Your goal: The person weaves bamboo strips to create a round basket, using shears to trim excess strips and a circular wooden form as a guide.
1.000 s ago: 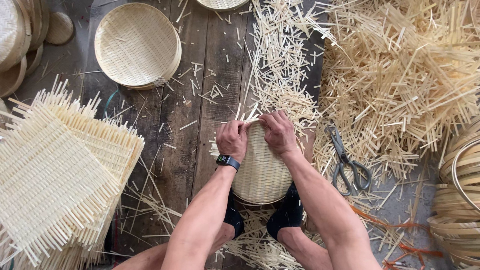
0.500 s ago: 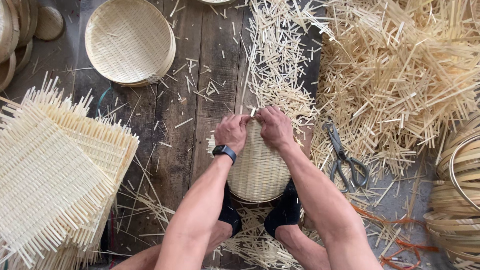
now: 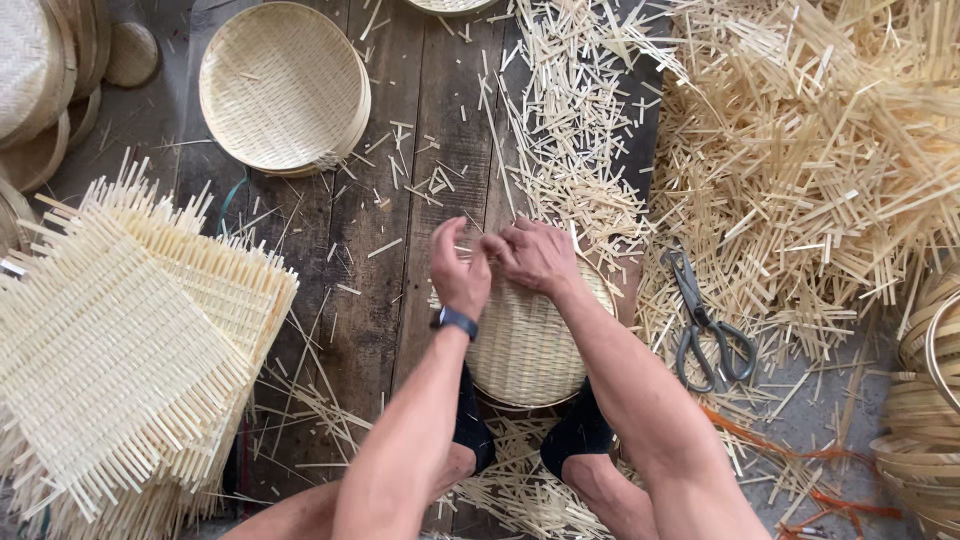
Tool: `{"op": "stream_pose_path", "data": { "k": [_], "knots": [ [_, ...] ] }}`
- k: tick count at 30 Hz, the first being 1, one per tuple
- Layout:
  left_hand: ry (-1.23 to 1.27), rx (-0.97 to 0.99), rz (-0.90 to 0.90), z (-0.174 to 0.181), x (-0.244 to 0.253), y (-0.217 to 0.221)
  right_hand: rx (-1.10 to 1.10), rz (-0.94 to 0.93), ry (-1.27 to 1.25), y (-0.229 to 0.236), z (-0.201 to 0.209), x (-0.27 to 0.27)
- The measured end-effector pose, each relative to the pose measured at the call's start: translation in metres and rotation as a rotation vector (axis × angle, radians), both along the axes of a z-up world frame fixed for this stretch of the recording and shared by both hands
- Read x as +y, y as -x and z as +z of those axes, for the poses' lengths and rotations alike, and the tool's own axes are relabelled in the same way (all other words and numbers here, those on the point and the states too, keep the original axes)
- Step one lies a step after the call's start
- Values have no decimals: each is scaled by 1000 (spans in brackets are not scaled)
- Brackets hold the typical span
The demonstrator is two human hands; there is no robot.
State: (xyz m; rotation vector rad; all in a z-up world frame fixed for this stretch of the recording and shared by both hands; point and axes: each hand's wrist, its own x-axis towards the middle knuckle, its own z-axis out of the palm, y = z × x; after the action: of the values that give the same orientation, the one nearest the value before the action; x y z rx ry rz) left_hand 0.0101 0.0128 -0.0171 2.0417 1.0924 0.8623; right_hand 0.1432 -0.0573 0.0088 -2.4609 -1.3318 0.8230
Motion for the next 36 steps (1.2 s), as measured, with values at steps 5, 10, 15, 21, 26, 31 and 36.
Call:
{"op": "stream_pose_path", "data": {
  "k": [5, 10, 15, 21, 26, 31, 36],
  "knots": [
    [146, 552, 211, 5, -40, 37, 66, -9, 244, -5, 31, 16],
    [430, 605, 176, -8, -31, 40, 77, -62, 285, -5, 38, 24],
    [628, 600, 208, -27, -13, 37, 110, -82, 384, -3, 42, 33],
    [195, 357, 333, -34, -8, 42, -21, -274, -484, -20, 12, -26],
    [310, 454, -277, -19, 19, -20, 245, -568, 173, -32, -1, -86],
    [439, 610, -281, 19, 10, -50, 292, -666, 219, -24, 11, -79],
    [481, 741, -319, 30, 9, -49, 370, -717, 146, -31, -7, -81]
  ]
}}
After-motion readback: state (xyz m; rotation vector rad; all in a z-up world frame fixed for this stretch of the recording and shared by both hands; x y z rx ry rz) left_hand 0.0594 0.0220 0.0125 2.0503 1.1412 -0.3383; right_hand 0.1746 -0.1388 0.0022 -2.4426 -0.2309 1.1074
